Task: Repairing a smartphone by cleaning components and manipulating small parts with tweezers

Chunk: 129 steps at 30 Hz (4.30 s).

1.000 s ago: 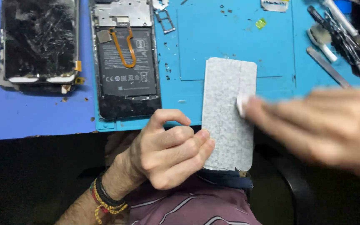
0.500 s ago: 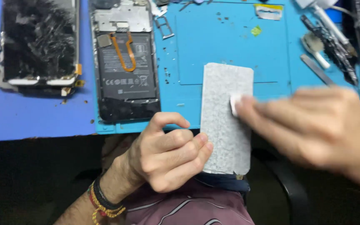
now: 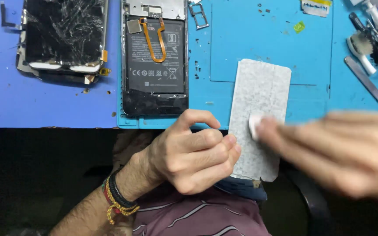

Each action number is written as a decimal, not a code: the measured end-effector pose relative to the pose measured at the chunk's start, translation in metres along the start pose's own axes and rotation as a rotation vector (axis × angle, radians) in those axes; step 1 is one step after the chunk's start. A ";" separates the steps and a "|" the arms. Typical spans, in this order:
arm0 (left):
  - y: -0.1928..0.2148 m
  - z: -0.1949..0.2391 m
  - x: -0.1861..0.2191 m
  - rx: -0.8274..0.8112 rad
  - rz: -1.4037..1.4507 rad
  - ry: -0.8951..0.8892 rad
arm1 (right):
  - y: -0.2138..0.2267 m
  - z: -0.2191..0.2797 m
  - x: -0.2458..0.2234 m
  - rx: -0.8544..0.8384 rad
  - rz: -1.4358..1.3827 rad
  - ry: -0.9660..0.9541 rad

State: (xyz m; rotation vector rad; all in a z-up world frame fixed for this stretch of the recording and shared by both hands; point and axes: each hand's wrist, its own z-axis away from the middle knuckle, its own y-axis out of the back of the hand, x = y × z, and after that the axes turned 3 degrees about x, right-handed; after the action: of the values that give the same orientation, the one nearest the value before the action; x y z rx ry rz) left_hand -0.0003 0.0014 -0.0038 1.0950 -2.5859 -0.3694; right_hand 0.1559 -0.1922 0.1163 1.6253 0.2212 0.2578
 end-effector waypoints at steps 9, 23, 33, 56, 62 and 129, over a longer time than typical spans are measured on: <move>0.002 -0.003 0.001 -0.029 -0.038 -0.018 | 0.005 0.003 -0.041 0.123 -0.115 -0.025; 0.010 -0.031 0.028 -0.001 0.041 0.253 | -0.032 0.076 0.024 0.297 0.330 -0.441; -0.004 -0.057 0.033 0.336 0.460 0.625 | -0.003 0.037 -0.020 0.593 -0.141 -0.434; -0.029 -0.085 0.034 0.328 1.080 1.281 | -0.081 0.009 -0.036 0.985 0.415 -0.248; -0.021 -0.094 0.027 0.290 0.914 1.420 | -0.074 0.026 -0.045 0.706 0.283 -0.127; -0.042 -0.098 0.003 0.304 0.860 1.582 | -0.033 0.005 0.152 0.048 -0.228 -1.115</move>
State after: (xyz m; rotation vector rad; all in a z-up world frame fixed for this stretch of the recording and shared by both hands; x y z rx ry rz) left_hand 0.0618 -0.0400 0.0720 0.0135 -1.3426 0.7972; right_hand 0.3029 -0.1493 0.0880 1.5518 -0.4442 -0.8290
